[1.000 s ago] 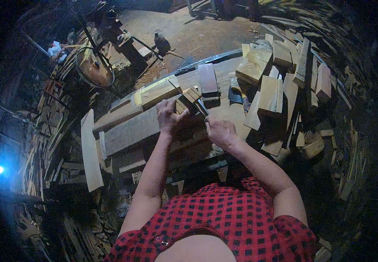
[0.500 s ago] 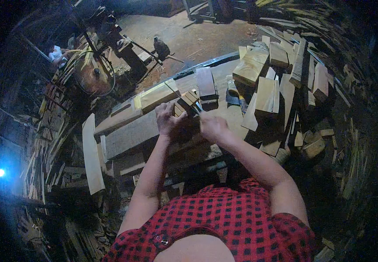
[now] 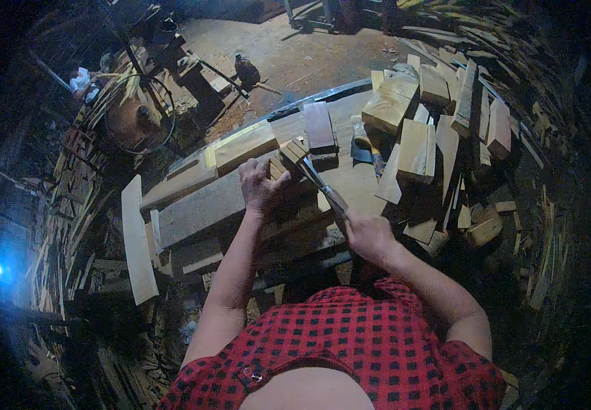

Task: The person carves grooves into a piece of wood using hand carving tools, holding the wood block on the workbench and slicing notches along its surface.

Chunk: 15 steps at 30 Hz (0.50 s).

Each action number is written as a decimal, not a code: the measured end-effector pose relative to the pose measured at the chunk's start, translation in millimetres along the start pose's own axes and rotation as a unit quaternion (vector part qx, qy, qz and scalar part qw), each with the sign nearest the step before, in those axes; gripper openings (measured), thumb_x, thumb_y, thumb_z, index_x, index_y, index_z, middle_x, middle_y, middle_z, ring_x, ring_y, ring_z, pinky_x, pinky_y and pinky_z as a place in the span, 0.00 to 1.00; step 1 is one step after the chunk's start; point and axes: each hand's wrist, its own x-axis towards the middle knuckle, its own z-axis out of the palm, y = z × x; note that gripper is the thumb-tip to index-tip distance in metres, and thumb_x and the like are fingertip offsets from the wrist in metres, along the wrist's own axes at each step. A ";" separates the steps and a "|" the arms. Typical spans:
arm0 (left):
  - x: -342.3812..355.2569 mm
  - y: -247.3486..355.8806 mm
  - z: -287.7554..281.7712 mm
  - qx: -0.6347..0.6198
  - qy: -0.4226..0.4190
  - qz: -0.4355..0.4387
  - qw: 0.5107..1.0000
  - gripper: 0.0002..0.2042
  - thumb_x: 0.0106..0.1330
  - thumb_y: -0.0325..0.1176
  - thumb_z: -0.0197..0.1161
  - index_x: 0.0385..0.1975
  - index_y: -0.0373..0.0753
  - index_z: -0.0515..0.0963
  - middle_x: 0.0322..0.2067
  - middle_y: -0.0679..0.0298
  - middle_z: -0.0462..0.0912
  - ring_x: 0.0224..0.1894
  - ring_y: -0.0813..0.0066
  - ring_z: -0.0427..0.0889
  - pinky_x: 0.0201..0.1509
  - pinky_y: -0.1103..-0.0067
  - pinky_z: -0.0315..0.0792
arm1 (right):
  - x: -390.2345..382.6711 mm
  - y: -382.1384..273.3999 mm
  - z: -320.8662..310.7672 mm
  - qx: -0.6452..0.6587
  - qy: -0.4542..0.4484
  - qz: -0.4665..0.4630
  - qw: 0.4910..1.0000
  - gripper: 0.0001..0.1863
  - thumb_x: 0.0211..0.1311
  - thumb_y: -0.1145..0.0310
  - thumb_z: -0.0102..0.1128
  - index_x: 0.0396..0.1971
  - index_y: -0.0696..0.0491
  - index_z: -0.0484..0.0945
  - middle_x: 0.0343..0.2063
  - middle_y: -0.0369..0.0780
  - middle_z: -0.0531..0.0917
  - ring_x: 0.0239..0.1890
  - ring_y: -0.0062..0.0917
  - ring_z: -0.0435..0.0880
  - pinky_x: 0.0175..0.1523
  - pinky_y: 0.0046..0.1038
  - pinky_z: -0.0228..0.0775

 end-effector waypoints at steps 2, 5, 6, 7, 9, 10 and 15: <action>2.9 6.8 1.7 -0.011 0.014 0.014 1.000 0.26 0.43 0.53 0.67 0.37 0.39 0.75 0.34 0.56 0.71 0.43 0.55 0.68 0.48 0.64 0.66 | 38.5 1.9 12.3 -0.021 -0.009 -0.008 1.000 0.09 0.59 0.66 0.48 0.34 0.55 0.71 0.19 0.48 0.80 0.24 0.45 0.81 0.27 0.44 0.73; 3.5 7.2 4.4 -0.017 0.018 0.018 1.000 0.26 0.43 0.52 0.67 0.37 0.40 0.75 0.33 0.56 0.72 0.43 0.55 0.68 0.48 0.64 0.66 | 95.0 -13.6 24.1 -0.073 0.018 -0.063 0.995 0.10 0.58 0.66 0.47 0.33 0.57 0.71 0.21 0.48 0.80 0.26 0.46 0.81 0.30 0.44 0.73; 2.6 5.8 4.0 -0.020 0.006 0.011 1.000 0.25 0.44 0.52 0.67 0.38 0.40 0.75 0.33 0.57 0.72 0.43 0.55 0.68 0.48 0.64 0.66 | 108.6 -26.0 21.9 -0.043 0.019 -0.030 0.998 0.09 0.57 0.67 0.47 0.33 0.57 0.71 0.22 0.49 0.80 0.28 0.46 0.81 0.32 0.45 0.73; 2.0 7.3 2.8 -0.019 0.005 0.012 1.000 0.25 0.44 0.52 0.67 0.38 0.40 0.75 0.33 0.57 0.72 0.43 0.55 0.68 0.48 0.64 0.66 | 112.5 -31.6 20.7 -0.014 0.019 0.006 1.000 0.09 0.57 0.68 0.48 0.33 0.57 0.71 0.23 0.50 0.80 0.29 0.46 0.81 0.35 0.45 0.73; 2.7 10.9 2.3 -0.022 0.006 0.009 1.000 0.26 0.44 0.51 0.67 0.39 0.40 0.75 0.34 0.57 0.72 0.43 0.55 0.68 0.48 0.64 0.65 | 104.3 -28.6 19.1 -0.002 0.017 0.015 1.000 0.09 0.57 0.68 0.48 0.34 0.57 0.71 0.24 0.50 0.80 0.30 0.47 0.81 0.36 0.46 0.72; 1.5 8.5 2.5 -0.022 0.005 0.008 1.000 0.26 0.44 0.51 0.67 0.39 0.40 0.75 0.34 0.57 0.72 0.43 0.55 0.68 0.48 0.64 0.65 | 98.2 -27.6 18.2 0.010 0.014 0.020 1.000 0.10 0.57 0.68 0.48 0.35 0.57 0.71 0.25 0.51 0.80 0.31 0.47 0.81 0.38 0.47 0.72; 0.6 2.4 6.3 0.005 0.015 0.009 1.000 0.26 0.44 0.52 0.67 0.40 0.41 0.74 0.33 0.57 0.72 0.42 0.54 0.68 0.48 0.64 0.65 | -0.6 1.1 4.4 0.028 0.012 -0.006 1.000 0.10 0.60 0.65 0.47 0.36 0.55 0.72 0.23 0.51 0.79 0.27 0.47 0.80 0.32 0.45 0.72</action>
